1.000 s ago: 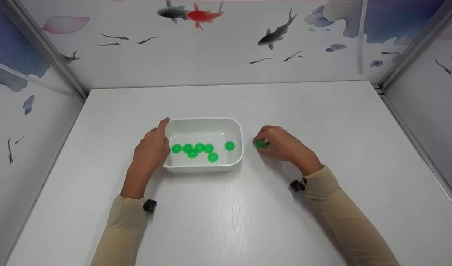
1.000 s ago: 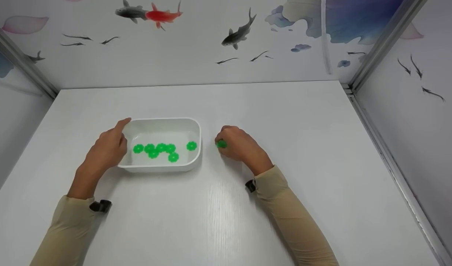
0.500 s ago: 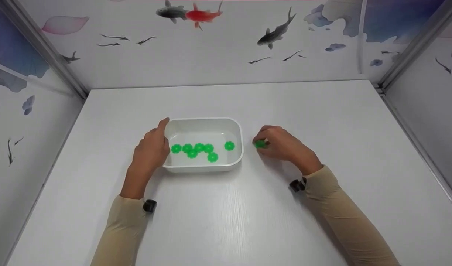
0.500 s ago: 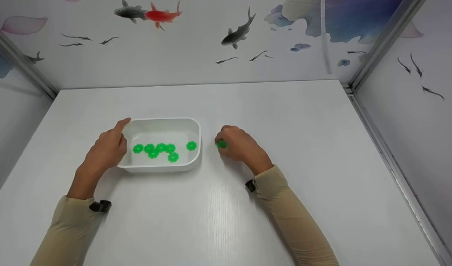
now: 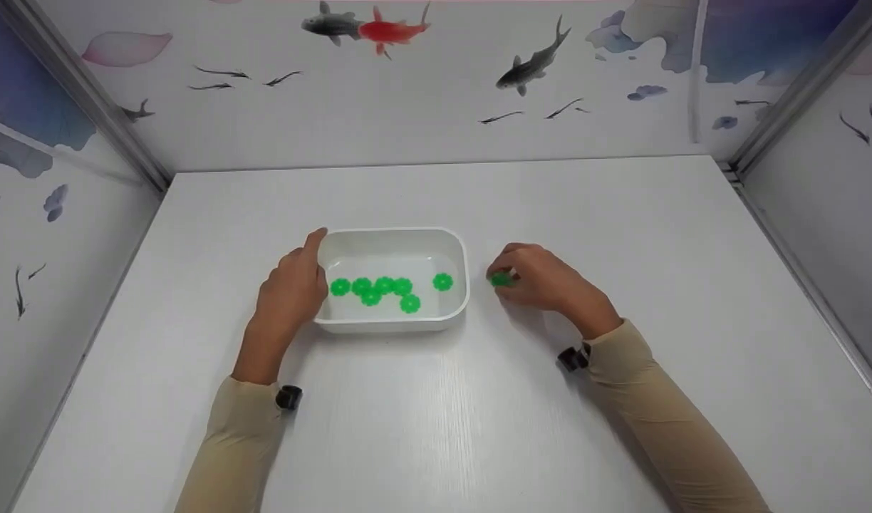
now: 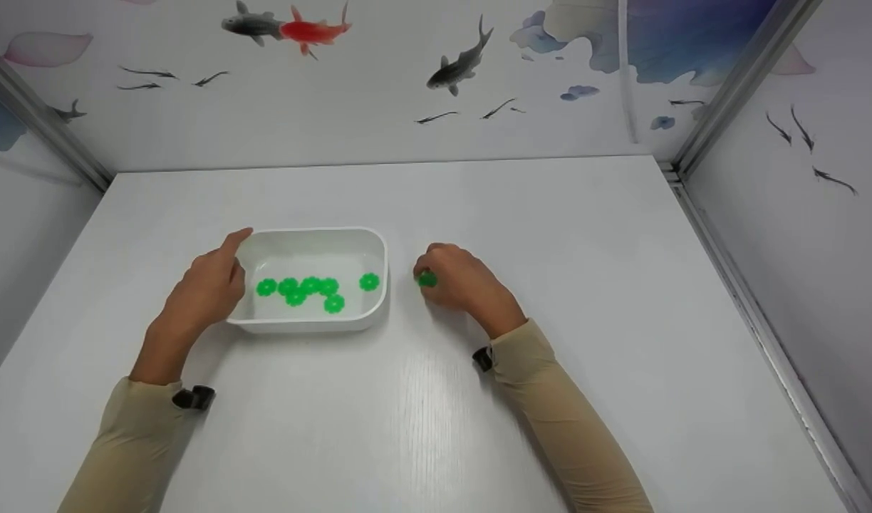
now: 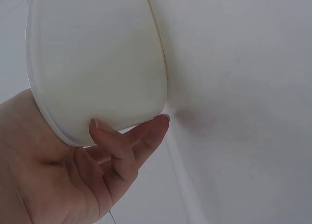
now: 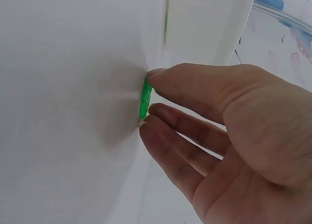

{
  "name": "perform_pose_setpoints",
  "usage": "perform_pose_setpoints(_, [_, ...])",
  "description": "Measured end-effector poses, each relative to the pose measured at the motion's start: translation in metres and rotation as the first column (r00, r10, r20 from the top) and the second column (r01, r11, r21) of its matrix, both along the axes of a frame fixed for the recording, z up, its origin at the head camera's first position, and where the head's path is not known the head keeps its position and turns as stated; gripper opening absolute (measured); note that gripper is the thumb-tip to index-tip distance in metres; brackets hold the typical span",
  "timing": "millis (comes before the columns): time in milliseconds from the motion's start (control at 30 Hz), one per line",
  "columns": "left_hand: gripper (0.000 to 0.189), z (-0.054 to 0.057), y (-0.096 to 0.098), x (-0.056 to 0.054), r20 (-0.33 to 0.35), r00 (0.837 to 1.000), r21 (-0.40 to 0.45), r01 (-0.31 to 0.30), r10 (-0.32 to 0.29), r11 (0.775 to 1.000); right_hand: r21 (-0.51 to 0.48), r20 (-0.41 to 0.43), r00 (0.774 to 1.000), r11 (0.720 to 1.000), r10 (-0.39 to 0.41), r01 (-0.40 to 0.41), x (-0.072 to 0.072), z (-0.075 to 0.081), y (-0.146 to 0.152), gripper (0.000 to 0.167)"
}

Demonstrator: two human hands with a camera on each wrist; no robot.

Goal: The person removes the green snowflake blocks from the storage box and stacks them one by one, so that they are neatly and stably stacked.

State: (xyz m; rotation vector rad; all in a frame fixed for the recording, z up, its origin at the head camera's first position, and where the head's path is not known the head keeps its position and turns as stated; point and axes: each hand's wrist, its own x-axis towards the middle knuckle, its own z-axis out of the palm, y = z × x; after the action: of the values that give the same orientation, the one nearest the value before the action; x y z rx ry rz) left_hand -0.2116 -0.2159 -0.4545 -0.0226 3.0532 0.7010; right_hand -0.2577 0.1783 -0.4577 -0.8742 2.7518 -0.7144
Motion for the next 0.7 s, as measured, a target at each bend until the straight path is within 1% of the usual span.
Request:
perform_pose_setpoints(267, [0.060,-0.0010,-0.0005,-0.0004,0.015,1.000,0.000,-0.012,0.012,1.000,0.048,0.000,0.999,0.998,-0.036,0.036,-0.0010,-0.0004,-0.0022,0.030])
perform_pose_setpoints(467, [0.059,-0.0023,0.0005,-0.0006,0.015,1.000,-0.001,-0.018,0.018,1.000,0.024,-0.018,0.998,0.998,-0.061,0.061,-0.0010,0.0000,-0.0033,0.028])
perform_pose_setpoints(700, [0.060,-0.0001,0.0010,0.0001,0.023,0.999,-0.001,-0.023,0.023,1.000,-0.017,-0.092,0.993,0.997,-0.071,0.070,-0.0016,0.0013,-0.0042,0.027])
